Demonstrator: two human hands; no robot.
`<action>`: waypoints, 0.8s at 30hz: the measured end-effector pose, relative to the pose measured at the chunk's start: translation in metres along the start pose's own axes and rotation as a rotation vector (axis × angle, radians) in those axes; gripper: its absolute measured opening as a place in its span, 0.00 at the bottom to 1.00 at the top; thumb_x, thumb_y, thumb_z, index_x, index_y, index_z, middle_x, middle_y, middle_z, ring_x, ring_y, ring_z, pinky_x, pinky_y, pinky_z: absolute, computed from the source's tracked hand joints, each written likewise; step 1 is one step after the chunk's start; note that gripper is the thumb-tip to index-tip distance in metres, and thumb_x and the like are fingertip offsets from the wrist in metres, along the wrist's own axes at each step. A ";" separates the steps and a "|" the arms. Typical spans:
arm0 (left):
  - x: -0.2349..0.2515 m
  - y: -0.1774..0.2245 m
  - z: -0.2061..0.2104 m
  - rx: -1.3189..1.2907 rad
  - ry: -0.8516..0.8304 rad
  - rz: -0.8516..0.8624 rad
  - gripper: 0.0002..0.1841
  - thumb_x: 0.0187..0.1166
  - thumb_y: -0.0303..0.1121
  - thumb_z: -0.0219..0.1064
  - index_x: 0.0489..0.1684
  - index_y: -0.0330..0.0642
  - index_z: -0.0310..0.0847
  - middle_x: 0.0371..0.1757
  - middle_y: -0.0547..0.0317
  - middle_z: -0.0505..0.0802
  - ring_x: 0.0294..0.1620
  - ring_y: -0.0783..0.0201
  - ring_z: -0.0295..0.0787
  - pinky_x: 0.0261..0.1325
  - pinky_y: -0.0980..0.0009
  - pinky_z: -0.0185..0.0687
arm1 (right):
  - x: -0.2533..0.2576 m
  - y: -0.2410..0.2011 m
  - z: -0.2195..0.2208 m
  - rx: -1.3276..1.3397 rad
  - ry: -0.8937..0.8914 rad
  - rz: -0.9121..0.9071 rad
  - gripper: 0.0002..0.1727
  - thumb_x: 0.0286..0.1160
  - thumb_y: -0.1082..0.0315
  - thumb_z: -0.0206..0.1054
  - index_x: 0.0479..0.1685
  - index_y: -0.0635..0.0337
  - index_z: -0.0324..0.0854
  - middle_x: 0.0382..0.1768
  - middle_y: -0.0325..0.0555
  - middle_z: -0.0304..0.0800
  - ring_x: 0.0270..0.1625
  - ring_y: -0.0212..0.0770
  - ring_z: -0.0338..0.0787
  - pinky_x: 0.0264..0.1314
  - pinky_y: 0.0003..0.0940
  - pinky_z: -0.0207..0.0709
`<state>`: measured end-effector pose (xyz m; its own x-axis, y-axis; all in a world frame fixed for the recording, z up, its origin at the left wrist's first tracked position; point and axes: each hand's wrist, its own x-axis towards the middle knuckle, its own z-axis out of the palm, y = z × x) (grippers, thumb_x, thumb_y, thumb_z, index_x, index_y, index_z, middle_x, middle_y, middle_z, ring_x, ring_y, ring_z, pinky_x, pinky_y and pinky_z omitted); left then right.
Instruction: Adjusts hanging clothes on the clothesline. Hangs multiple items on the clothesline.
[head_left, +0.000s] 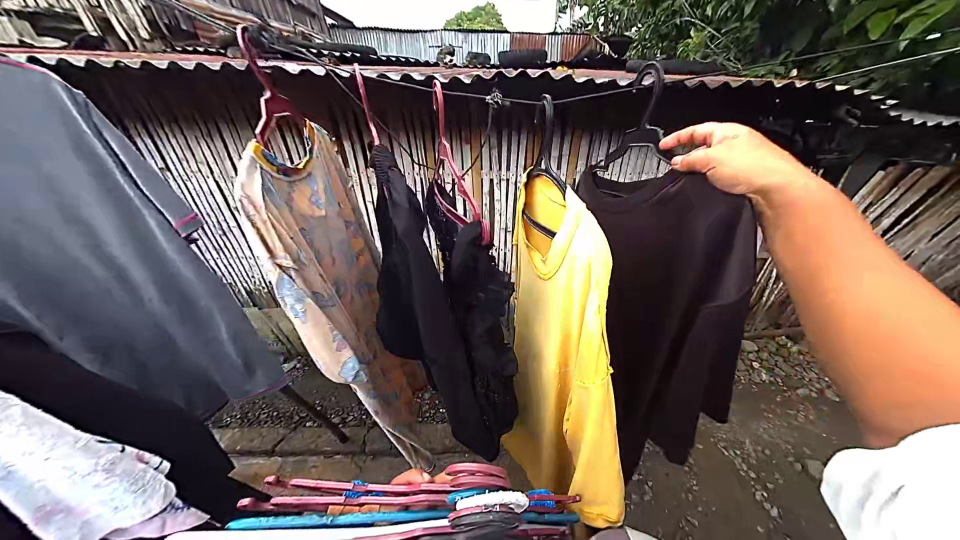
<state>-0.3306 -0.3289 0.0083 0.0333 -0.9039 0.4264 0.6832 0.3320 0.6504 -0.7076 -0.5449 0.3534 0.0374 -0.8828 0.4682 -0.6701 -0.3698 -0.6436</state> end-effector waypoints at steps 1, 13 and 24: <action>0.004 0.001 0.005 0.003 -0.012 -0.005 0.27 0.63 0.23 0.81 0.66 0.49 0.85 0.64 0.54 0.93 0.65 0.57 0.91 0.70 0.55 0.85 | -0.003 0.006 -0.001 0.003 -0.002 0.013 0.19 0.84 0.75 0.61 0.71 0.58 0.81 0.59 0.52 0.86 0.53 0.37 0.83 0.58 0.39 0.76; 0.044 -0.001 0.085 -0.154 -0.054 -0.027 0.25 0.64 0.19 0.78 0.65 0.42 0.86 0.63 0.42 0.92 0.63 0.50 0.92 0.66 0.51 0.89 | -0.034 0.080 0.031 0.129 -0.267 0.111 0.19 0.83 0.79 0.59 0.70 0.58 0.77 0.39 0.47 0.84 0.34 0.33 0.85 0.40 0.30 0.81; 0.058 0.000 0.149 -0.293 -0.114 -0.102 0.18 0.65 0.16 0.75 0.55 0.34 0.86 0.53 0.40 0.95 0.57 0.50 0.95 0.65 0.50 0.89 | -0.069 0.071 0.021 -0.342 -0.192 -0.101 0.24 0.87 0.65 0.63 0.81 0.53 0.75 0.63 0.68 0.83 0.61 0.67 0.83 0.61 0.74 0.69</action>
<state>-0.4373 -0.3409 0.1260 -0.1166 -0.8868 0.4471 0.8601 0.1350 0.4919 -0.7421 -0.5163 0.2629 0.2314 -0.8971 0.3763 -0.8630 -0.3678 -0.3462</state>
